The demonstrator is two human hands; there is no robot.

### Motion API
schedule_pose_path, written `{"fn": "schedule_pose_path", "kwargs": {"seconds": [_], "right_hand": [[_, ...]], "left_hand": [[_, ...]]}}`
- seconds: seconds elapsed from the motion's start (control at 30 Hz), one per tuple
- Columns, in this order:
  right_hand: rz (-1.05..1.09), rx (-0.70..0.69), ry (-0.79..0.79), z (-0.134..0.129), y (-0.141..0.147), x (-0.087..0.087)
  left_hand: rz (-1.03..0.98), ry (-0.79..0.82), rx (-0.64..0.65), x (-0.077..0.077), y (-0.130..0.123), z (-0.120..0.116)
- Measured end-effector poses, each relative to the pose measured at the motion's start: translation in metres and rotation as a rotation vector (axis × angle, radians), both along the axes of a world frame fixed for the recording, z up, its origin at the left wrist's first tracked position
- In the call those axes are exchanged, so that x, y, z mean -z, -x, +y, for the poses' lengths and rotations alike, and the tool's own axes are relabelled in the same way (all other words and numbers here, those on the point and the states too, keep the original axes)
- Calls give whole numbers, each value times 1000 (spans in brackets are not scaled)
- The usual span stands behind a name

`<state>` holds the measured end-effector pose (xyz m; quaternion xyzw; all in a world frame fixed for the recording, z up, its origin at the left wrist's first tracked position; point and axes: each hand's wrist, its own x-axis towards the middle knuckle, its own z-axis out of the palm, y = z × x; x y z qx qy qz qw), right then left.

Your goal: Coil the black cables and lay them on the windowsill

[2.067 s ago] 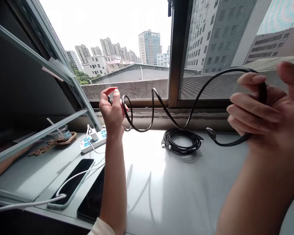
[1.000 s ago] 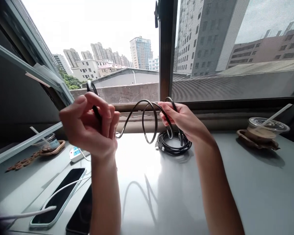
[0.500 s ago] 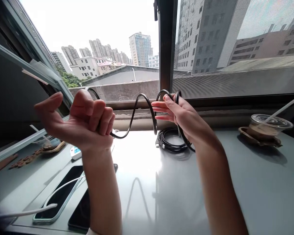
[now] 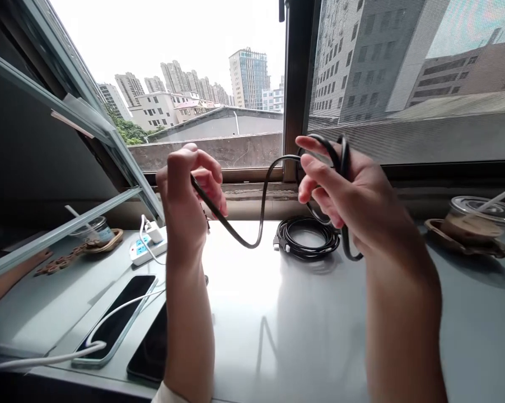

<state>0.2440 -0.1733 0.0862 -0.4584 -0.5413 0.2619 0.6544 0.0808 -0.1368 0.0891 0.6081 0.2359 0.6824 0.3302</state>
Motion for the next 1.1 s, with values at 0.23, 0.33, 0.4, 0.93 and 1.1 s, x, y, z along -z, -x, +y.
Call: {"fn": "schedule_pose_path", "kwargs": {"seconds": [0.23,0.33,0.4,0.93,1.1], "right_hand": [[-284,202,-141,-10,8,4],[-559,-23,-27,-10,14,9],[-745,-114,-12,-7,15,12],[-772,490,60,18,-12,18],[-811,619,-118,5,2,15]], "left_hand": [[285,264,250,2,-4,3],[314,367,311,2,-14,3],[328,433,355,2,-18,4],[695,-290,142,11,-7,-6],[734,-226,42,27,-28,25]]}}
